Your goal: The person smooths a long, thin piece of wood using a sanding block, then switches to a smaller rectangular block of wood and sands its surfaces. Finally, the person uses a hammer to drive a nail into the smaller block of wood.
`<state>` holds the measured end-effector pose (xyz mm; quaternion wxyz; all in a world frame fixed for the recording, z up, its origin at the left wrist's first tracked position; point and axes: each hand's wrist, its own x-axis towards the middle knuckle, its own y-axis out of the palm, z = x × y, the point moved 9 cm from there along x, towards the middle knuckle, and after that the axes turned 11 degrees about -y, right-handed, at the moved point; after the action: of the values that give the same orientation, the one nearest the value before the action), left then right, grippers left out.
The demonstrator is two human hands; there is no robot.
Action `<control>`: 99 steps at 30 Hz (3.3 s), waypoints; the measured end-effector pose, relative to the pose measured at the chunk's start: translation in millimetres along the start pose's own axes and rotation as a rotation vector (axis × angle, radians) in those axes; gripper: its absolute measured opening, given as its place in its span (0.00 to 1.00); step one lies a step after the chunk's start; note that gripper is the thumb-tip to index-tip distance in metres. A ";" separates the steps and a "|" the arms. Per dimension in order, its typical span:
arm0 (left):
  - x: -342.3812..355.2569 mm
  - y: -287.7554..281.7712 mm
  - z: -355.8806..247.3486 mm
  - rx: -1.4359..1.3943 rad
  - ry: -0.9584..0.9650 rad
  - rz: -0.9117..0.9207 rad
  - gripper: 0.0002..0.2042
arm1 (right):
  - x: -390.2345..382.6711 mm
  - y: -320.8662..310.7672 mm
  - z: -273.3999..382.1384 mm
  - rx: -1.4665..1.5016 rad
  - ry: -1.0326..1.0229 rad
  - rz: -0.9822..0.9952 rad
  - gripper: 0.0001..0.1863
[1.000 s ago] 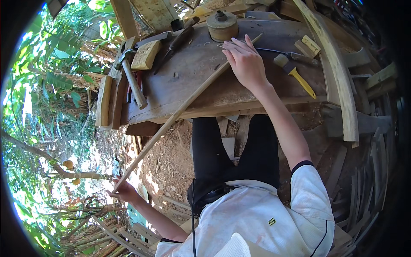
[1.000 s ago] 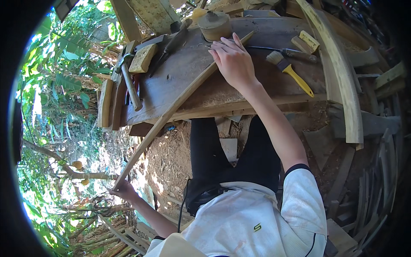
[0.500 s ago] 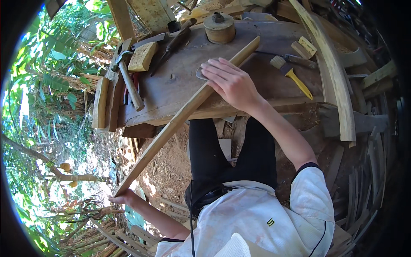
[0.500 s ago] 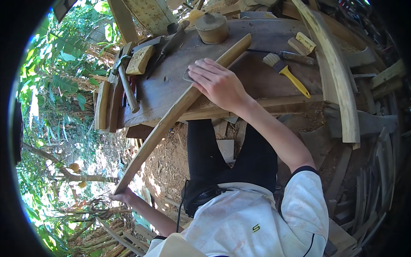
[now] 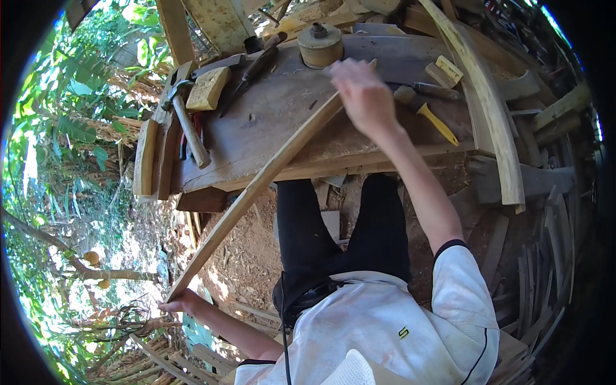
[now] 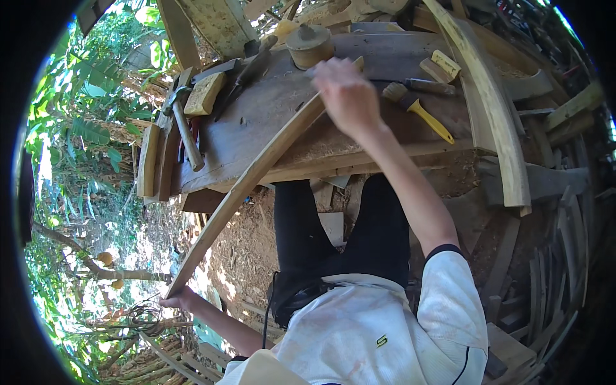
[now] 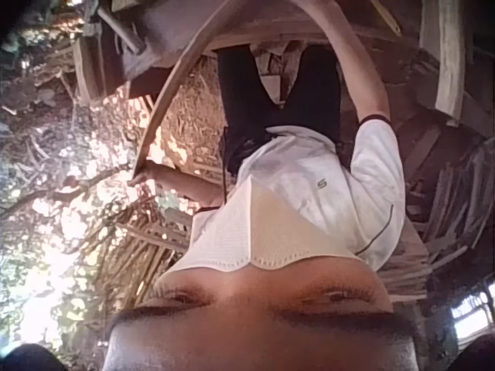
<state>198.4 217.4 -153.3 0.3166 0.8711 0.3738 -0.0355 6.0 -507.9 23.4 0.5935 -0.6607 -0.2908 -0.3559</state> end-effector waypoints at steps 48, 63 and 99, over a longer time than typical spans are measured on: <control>-17.7 8.6 -6.4 -0.148 0.012 0.052 0.45 | 4.0 6.6 191.6 0.451 -0.081 0.027 0.16; -44.8 34.3 -189.7 -0.698 0.090 0.593 0.24 | -114.1 -61.7 -49.2 0.257 0.698 -0.156 0.22; -130.8 223.5 -234.8 -0.509 0.640 0.194 0.43 | -77.0 -59.5 -13.4 -0.003 0.316 0.009 0.19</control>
<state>214.0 154.7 190.3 0.3913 0.7633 0.3665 0.3605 -88.2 -510.8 -4.5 0.6326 -0.5986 -0.1902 -0.4531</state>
